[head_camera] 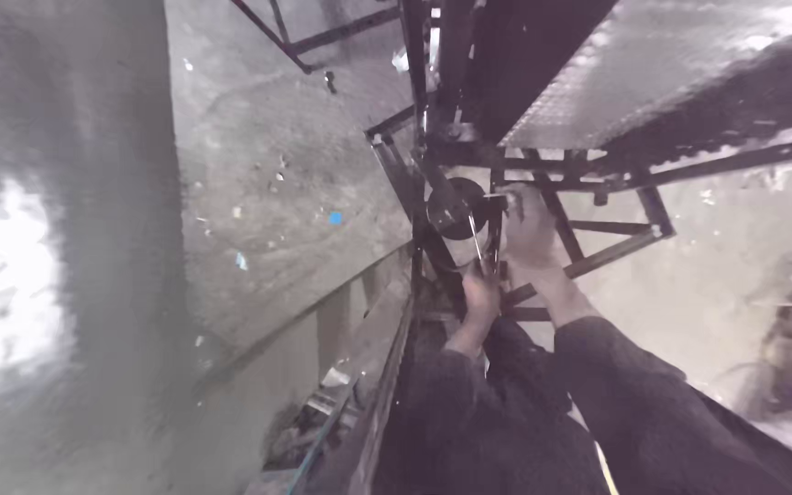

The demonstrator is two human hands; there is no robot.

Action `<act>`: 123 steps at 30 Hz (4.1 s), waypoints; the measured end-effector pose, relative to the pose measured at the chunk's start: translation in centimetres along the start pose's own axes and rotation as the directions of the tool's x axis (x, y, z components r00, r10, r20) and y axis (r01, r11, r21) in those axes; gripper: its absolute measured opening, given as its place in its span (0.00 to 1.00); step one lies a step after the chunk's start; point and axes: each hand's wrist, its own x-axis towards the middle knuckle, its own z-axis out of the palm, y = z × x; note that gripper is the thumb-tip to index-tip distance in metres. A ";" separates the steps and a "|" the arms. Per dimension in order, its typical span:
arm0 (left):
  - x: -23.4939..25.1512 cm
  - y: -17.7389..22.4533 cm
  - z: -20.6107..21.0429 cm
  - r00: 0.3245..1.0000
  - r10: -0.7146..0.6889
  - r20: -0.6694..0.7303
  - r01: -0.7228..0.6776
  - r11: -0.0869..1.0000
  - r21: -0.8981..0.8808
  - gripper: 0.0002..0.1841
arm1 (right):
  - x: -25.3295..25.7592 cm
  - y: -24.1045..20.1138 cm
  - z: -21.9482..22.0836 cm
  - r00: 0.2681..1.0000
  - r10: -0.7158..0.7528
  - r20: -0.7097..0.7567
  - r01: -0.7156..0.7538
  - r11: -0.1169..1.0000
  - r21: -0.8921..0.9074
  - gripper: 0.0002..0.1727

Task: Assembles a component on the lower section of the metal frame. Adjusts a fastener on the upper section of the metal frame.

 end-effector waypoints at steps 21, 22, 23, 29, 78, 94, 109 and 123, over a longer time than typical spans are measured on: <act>-0.1 -0.3 -0.3 0.999 -0.026 0.037 0.027 0.999 -0.027 0.21 | 3.1 1.2 1.0 0.704 0.486 0.518 -0.676 0.682 0.279 0.19; -0.2 -0.3 -0.3 0.999 -0.027 0.040 0.029 0.998 -0.050 0.21 | 2.8 1.8 1.5 0.710 0.491 0.505 -0.670 0.693 0.267 0.19; -0.4 -0.3 -0.2 0.999 -0.029 0.040 0.033 0.996 -0.087 0.21 | 2.4 2.2 1.9 0.713 0.497 0.494 -0.668 0.695 0.265 0.19; -0.4 -0.8 -0.2 0.999 -0.017 0.034 0.021 0.990 -0.143 0.20 | 1.5 2.2 2.5 0.686 0.589 0.426 -0.709 0.672 0.214 0.21; -0.5 -0.7 -2.8 0.997 0.024 0.072 -0.043 0.960 0.276 0.20 | -5.5 -2.4 -5.3 0.849 0.508 0.142 -0.528 0.820 0.222 0.19; -0.1 -1.2 -3.0 0.996 0.043 0.075 -0.056 0.983 0.174 0.19 | 1.0 -0.9 -0.3 0.993 0.115 0.007 -0.114 0.979 0.171 0.15; -0.1 -1.1 -3.1 0.997 0.051 0.065 -0.064 0.975 0.212 0.18 | 1.4 -1.9 -0.3 0.991 -0.028 0.134 0.025 0.999 0.028 0.13; 0.3 -1.4 -3.2 0.996 0.041 0.084 -0.060 0.968 0.242 0.21 | 1.0 -0.2 1.0 0.969 -0.055 0.242 0.087 0.989 -0.123 0.14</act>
